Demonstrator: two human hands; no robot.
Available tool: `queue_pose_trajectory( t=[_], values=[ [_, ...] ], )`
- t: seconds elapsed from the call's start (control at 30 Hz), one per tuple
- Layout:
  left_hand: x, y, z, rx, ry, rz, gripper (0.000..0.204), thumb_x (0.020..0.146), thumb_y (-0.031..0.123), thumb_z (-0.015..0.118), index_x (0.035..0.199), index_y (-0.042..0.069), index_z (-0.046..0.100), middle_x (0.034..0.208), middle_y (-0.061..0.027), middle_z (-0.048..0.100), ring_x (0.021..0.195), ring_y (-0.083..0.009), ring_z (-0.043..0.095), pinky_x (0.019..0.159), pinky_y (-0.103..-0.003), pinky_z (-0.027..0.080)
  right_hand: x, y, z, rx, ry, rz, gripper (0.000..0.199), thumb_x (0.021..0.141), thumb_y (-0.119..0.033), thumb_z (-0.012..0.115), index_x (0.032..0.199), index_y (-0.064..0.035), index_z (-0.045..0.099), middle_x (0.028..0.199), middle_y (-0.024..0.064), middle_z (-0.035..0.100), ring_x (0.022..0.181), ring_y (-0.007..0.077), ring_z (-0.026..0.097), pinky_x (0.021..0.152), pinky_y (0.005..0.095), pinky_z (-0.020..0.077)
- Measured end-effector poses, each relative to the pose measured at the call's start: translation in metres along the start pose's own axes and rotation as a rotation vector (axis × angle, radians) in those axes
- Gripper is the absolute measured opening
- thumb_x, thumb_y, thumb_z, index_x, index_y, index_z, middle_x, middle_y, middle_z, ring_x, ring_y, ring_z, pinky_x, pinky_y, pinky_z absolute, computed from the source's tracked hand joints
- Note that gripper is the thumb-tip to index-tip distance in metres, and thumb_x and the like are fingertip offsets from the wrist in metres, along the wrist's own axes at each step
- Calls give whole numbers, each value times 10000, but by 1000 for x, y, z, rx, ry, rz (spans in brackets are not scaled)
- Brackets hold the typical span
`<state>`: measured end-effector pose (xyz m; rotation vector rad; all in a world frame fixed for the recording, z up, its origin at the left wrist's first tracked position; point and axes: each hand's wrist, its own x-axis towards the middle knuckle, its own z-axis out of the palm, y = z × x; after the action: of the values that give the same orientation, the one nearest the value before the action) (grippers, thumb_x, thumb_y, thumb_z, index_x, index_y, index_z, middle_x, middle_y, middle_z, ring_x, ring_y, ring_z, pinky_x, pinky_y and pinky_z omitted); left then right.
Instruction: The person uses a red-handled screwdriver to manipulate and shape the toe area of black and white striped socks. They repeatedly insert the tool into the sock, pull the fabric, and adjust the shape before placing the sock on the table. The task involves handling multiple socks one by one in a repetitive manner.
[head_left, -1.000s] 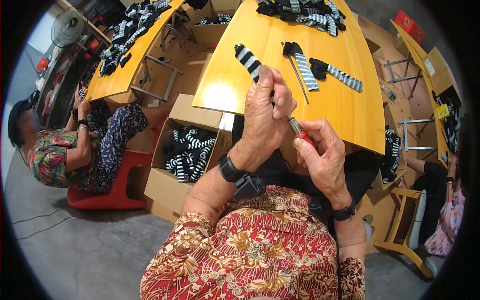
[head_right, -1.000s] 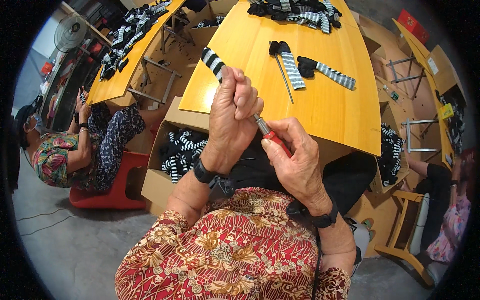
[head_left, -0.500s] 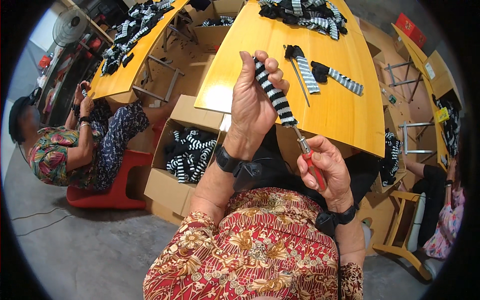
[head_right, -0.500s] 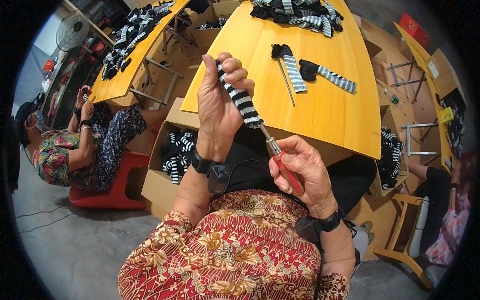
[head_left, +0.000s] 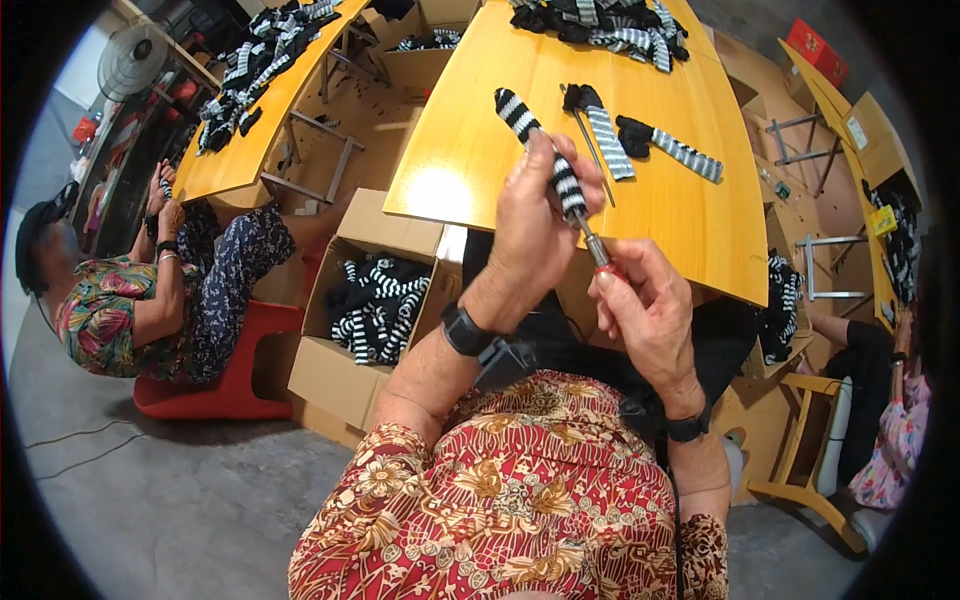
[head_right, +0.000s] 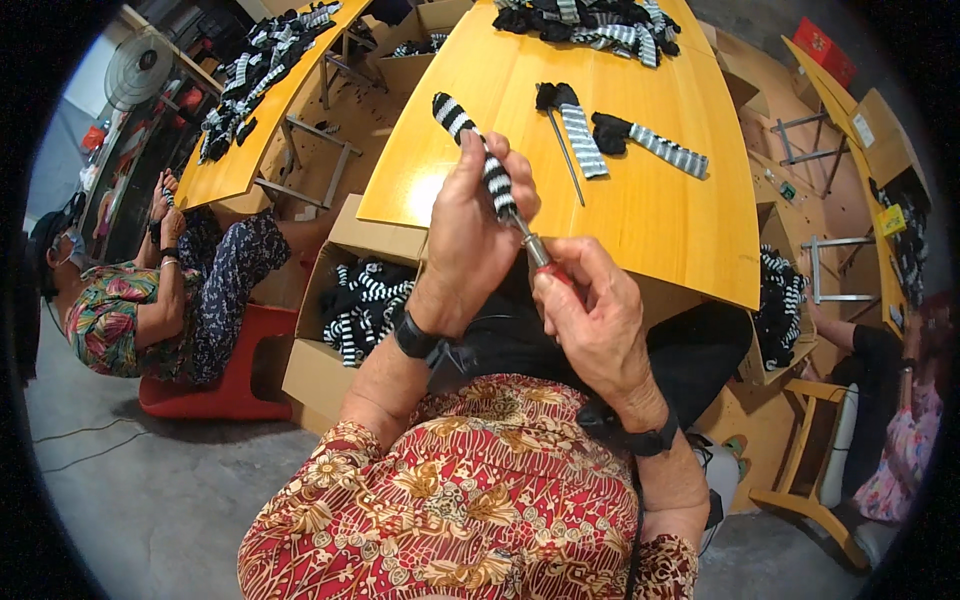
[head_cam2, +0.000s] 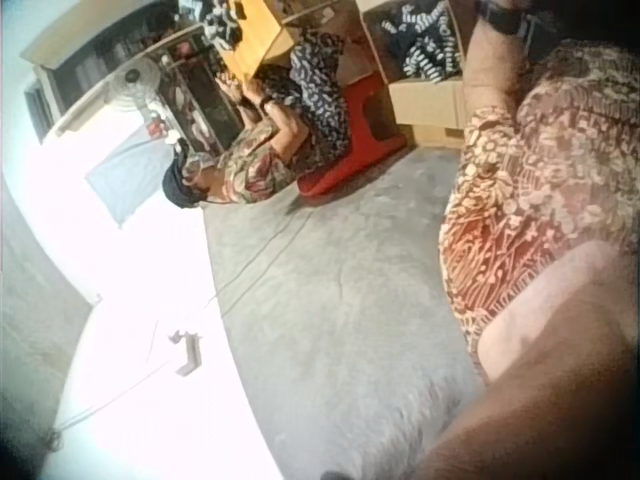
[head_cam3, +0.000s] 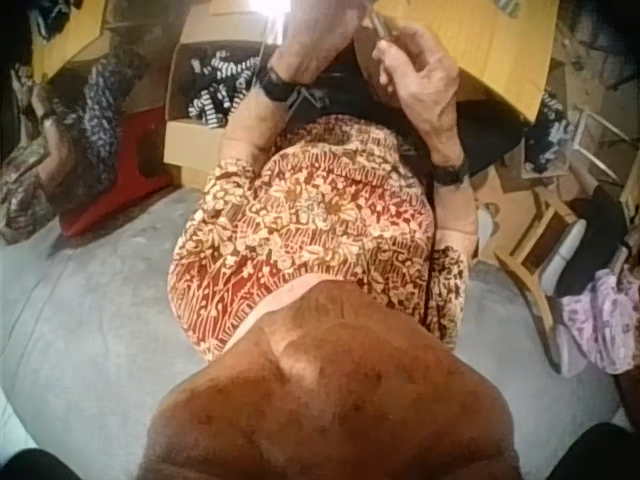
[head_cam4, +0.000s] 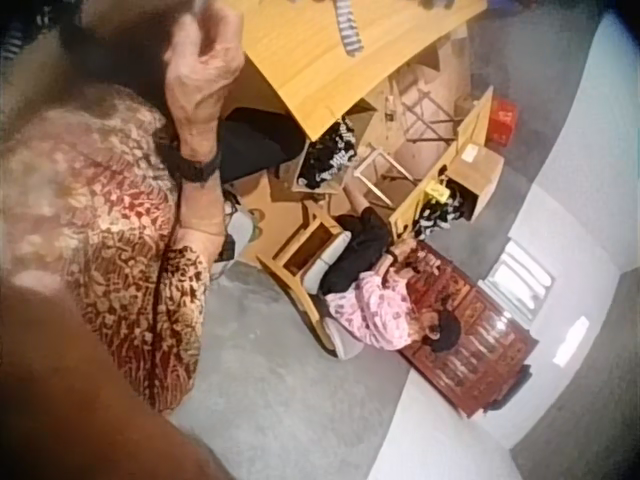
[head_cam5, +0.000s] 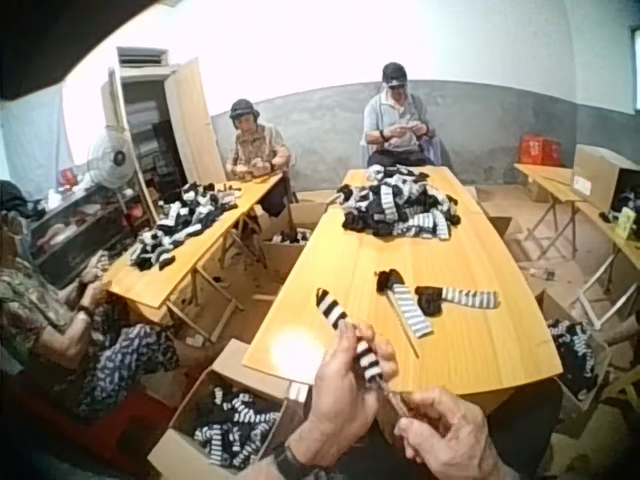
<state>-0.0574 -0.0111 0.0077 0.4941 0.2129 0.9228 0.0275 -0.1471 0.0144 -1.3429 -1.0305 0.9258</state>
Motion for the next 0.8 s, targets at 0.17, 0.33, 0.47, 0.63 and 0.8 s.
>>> queue_pose_trajectory(
  t=[0.17, 0.33, 0.47, 0.63, 0.8],
  values=[
    [27, 17, -41, -415, -132, -100, 267, 1017, 322, 458, 995, 68, 535, 888, -33, 594, 785, -144, 608, 712, -279, 521, -13, -5, -12, -167, -45, 50, 184, 922, -44, 558, 1097, 10, 567, 765, 26, 576, 611, 62, 514, 551, 225, 443],
    [35, 28, -59, -526, -45, -53, 263, 1025, 296, 436, 1002, 44, 509, 913, -49, 598, 808, -158, 619, 741, -301, 534, -45, 1, -27, -444, -15, -88, 300, 844, 12, 573, 1144, 5, 584, 865, 117, 619, 733, 200, 607, 707, 305, 494],
    [34, 26, -65, -533, 3, -57, 282, 1026, 297, 430, 1005, 26, 502, 915, -70, 598, 833, -183, 624, 740, -317, 547, -55, 0, -33, -610, -21, -206, 466, 795, 39, 615, 1256, -15, 578, 998, 149, 648, 851, 235, 648, 775, 310, 503],
    [33, 21, -60, -519, 25, -76, 303, 1026, 299, 425, 1011, 10, 512, 912, -93, 607, 851, -208, 635, 768, -336, 568, -53, 8, -32, -548, 35, -268, 495, 737, 68, 691, 1218, -27, 628, 980, 133, 653, 838, 226, 648, 750, 299, 514],
    [30, 20, -56, -564, 37, -113, 328, 1026, 298, 422, 1027, -14, 526, 926, -118, 631, 865, -222, 647, 773, -344, 580, -49, 22, -30, -632, 65, -391, 486, 724, 60, 714, 1197, -30, 644, 935, 117, 646, 818, 244, 633, 738, 322, 518]
  ],
)
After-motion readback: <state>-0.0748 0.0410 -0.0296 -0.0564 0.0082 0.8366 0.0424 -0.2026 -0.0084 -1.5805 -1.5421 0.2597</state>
